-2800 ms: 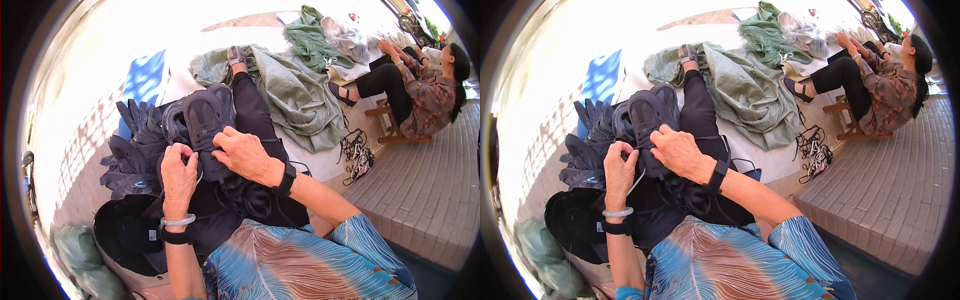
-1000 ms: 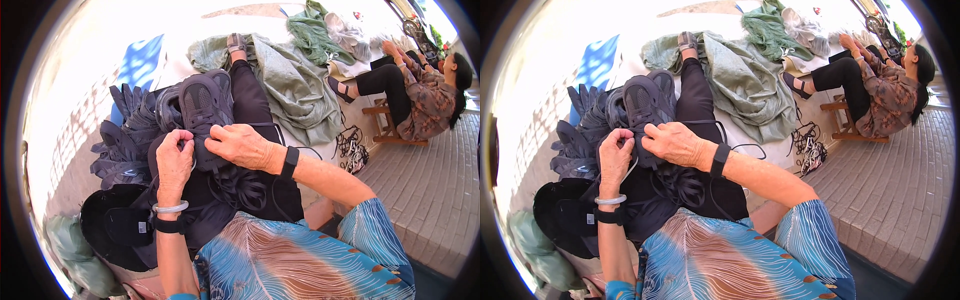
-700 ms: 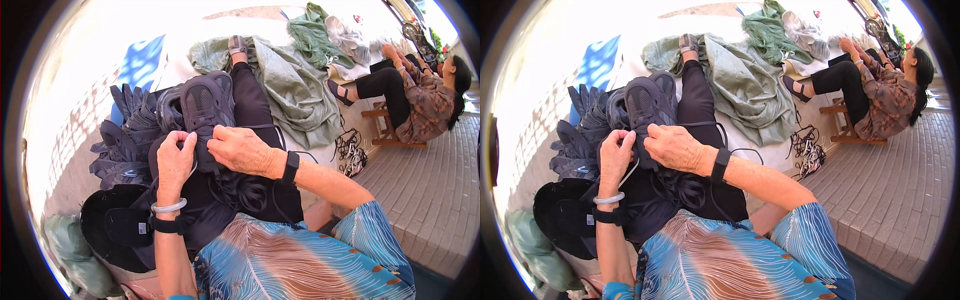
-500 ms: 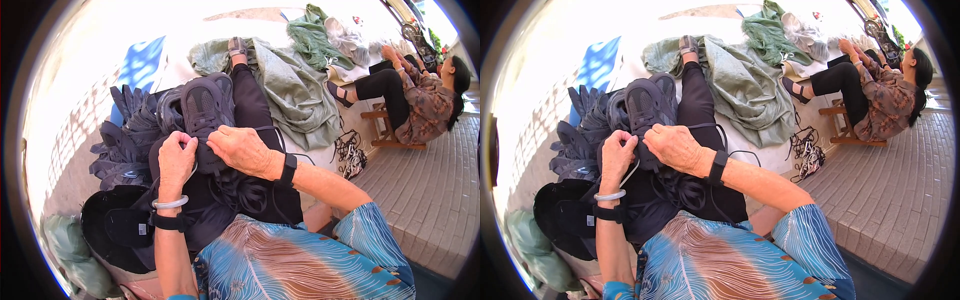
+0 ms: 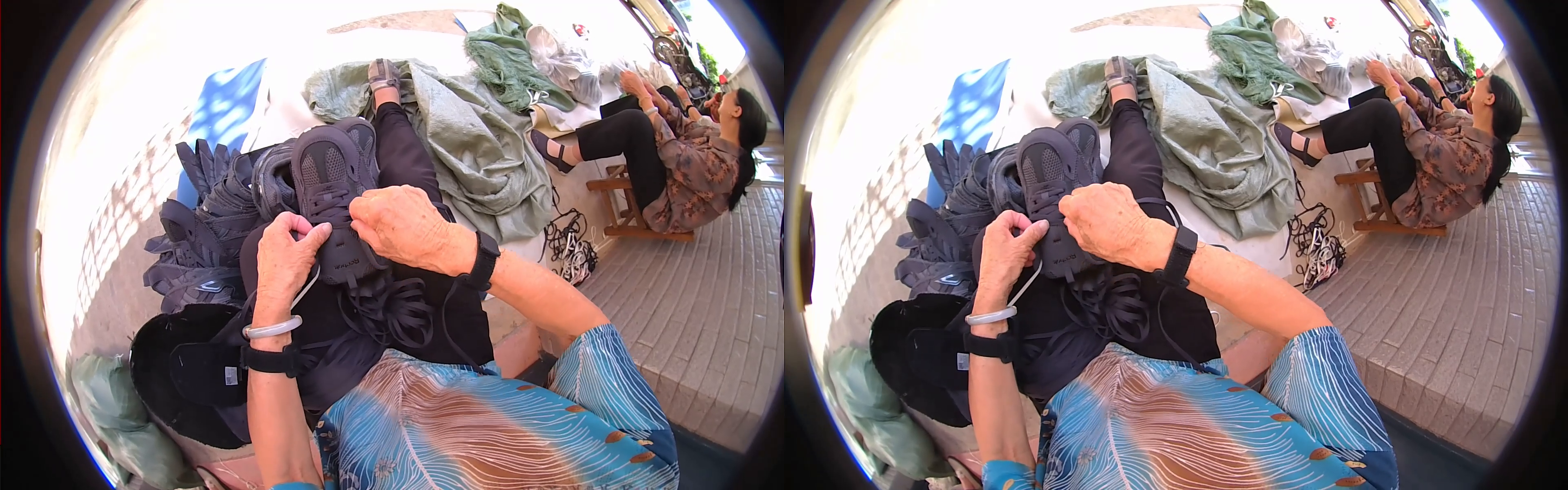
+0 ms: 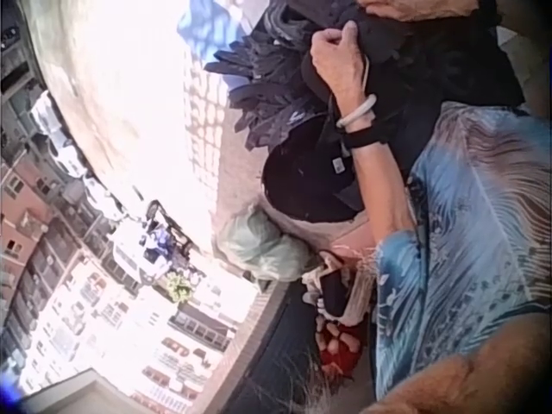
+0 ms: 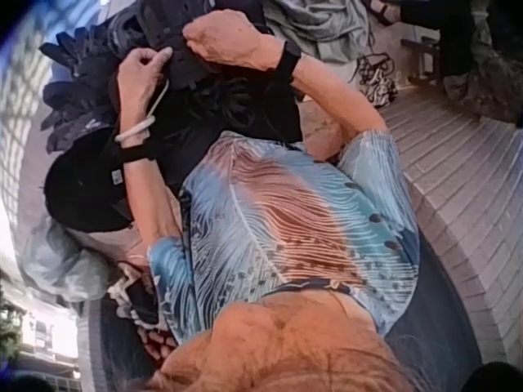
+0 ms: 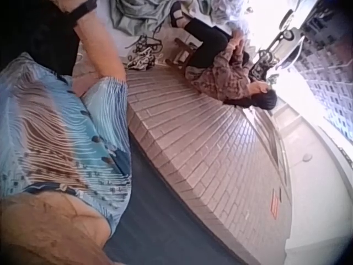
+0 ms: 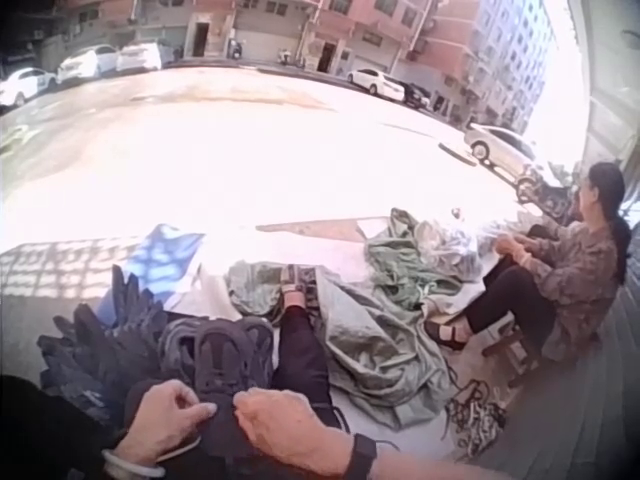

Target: Lacing and tying a pair of black athletic shoes while sitting in a courtyard.

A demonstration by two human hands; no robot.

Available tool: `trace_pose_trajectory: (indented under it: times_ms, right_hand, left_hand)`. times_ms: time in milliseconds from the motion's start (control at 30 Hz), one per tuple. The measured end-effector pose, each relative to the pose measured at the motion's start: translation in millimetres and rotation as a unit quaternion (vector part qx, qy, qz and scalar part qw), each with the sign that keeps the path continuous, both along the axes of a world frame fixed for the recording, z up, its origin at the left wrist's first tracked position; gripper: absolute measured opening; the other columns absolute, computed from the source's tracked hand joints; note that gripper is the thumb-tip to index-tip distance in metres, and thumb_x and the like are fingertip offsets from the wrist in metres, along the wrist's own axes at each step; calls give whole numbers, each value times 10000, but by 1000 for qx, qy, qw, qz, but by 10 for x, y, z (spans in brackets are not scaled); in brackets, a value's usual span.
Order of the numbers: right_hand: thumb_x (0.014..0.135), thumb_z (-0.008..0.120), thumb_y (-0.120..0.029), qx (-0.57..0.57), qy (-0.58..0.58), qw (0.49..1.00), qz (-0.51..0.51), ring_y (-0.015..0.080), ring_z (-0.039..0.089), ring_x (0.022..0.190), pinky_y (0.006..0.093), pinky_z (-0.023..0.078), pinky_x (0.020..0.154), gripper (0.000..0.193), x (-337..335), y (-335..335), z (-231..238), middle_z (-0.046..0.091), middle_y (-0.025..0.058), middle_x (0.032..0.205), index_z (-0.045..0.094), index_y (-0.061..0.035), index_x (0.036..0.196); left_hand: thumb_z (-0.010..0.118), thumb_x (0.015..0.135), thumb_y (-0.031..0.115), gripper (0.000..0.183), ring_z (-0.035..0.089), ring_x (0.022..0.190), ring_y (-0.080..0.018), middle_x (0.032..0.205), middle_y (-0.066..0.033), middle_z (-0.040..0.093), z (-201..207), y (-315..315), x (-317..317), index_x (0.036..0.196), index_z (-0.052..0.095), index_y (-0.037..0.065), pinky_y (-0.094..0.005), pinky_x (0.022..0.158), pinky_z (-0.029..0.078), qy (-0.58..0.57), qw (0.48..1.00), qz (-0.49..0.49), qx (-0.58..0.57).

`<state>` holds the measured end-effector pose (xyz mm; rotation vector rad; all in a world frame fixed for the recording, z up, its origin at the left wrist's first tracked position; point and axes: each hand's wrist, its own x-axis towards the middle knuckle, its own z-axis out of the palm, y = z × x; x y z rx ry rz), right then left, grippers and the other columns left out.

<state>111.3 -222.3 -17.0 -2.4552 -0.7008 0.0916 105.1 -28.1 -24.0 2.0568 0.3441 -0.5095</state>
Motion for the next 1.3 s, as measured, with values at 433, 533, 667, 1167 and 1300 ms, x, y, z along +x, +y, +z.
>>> trace_pose_trajectory:
  times_ms: [433,533,667,1167,1300]
  right_hand:
    - [810,592,-155,-59,19,995,-77,358,604,750,447,476,673,154,-9,-310,-164,595,156,741,569,-20,739]
    - [816,593,-155,-32,7,996,-78,356,600,744,439,476,674,159,-6,-561,-255,587,151,727,566,-18,741]
    - [782,631,-63,76,-6,984,-158,290,594,689,376,476,640,64,-140,-624,-215,578,107,761,607,-13,813]
    - [783,641,-85,45,155,984,80,304,600,732,402,481,628,96,-927,-852,103,537,114,890,577,-18,808]
    - [798,629,-91,198,197,952,-128,290,584,616,357,453,574,110,-651,-638,370,574,130,667,568,-4,826]
  left_hand:
    - [677,773,233,222,602,685,-196,684,-70,600,-112,-55,-24,803,591,30,-337,673,463,-35,996,1,87]
    - [658,798,193,189,594,670,-160,672,-54,580,-108,-32,-47,831,596,17,-311,644,461,-59,997,8,55]
    - [577,904,138,146,551,646,-73,710,-12,572,-40,56,-194,904,617,-2,-215,595,442,-131,989,47,-41]
    - [430,954,47,242,552,557,-72,854,-55,574,217,172,-570,1168,510,-32,-209,540,473,-19,996,30,-87]
    - [458,953,105,190,522,599,-90,763,-43,566,293,202,-536,1025,557,-40,-217,572,425,11,999,3,-36]
